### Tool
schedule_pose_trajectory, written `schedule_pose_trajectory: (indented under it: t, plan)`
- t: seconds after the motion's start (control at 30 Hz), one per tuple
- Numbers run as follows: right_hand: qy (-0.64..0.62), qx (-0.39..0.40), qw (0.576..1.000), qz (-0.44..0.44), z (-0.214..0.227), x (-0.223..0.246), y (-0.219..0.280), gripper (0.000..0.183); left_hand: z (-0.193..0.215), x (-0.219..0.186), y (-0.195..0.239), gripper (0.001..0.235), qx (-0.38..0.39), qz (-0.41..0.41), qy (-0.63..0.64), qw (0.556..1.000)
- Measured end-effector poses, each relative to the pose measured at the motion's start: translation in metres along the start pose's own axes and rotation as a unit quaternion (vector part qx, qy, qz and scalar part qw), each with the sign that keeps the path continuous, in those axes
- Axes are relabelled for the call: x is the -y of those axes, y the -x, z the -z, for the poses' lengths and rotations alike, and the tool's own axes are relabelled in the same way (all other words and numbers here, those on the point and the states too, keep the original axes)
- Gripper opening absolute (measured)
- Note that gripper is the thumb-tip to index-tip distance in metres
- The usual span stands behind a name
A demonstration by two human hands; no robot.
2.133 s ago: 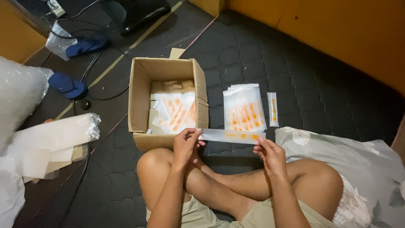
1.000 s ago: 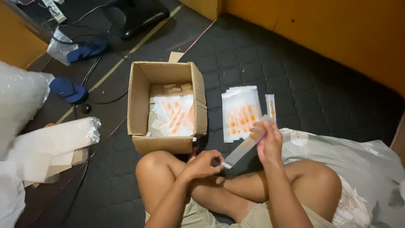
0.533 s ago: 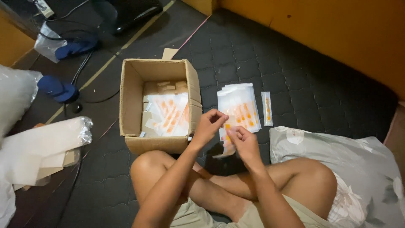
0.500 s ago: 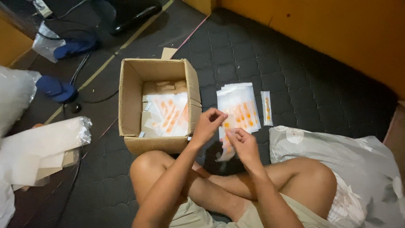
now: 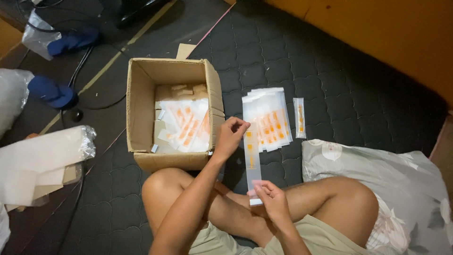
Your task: The person packages small plastic-wrapped items into a cardboard box while sitting on the floor.
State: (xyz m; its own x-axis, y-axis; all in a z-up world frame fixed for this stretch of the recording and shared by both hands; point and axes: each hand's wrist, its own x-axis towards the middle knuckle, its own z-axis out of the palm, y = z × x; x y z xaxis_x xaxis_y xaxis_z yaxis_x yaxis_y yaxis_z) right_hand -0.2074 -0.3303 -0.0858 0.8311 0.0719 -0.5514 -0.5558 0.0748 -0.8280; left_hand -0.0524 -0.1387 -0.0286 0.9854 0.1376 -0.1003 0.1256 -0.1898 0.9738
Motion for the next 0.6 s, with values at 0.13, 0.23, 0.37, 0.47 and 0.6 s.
schedule_pose_trajectory:
  t: [0.13, 0.23, 0.37, 0.47, 0.6]
  plan:
    - [-0.012, -0.005, 1.0, -0.01, -0.008, 0.014, 0.005, 0.028, -0.002, 0.007, -0.004, 0.017, 0.002, -0.015, -0.001, 1.0]
    - [-0.007, -0.005, 1.0, -0.025, -0.008, 0.011, 0.003, 0.029, -0.002, 0.012, -0.006, 0.014, -0.007, -0.029, -0.001, 1.0]
    - [-0.008, -0.001, 1.0, -0.024, -0.008, 0.013, 0.004, 0.031, -0.001, 0.012, -0.004, 0.015, -0.009, -0.034, -0.018, 0.999]
    - [-0.012, -0.007, 0.999, -0.039, -0.01, 0.017, 0.006, 0.031, -0.002, 0.012, -0.005, 0.015, -0.006, -0.039, -0.018, 0.999]
    - [-0.03, 0.0, 0.999, -0.021, -0.006, 0.002, -0.003, 0.029, -0.002, 0.015, -0.007, 0.014, -0.003, -0.038, -0.007, 0.999]
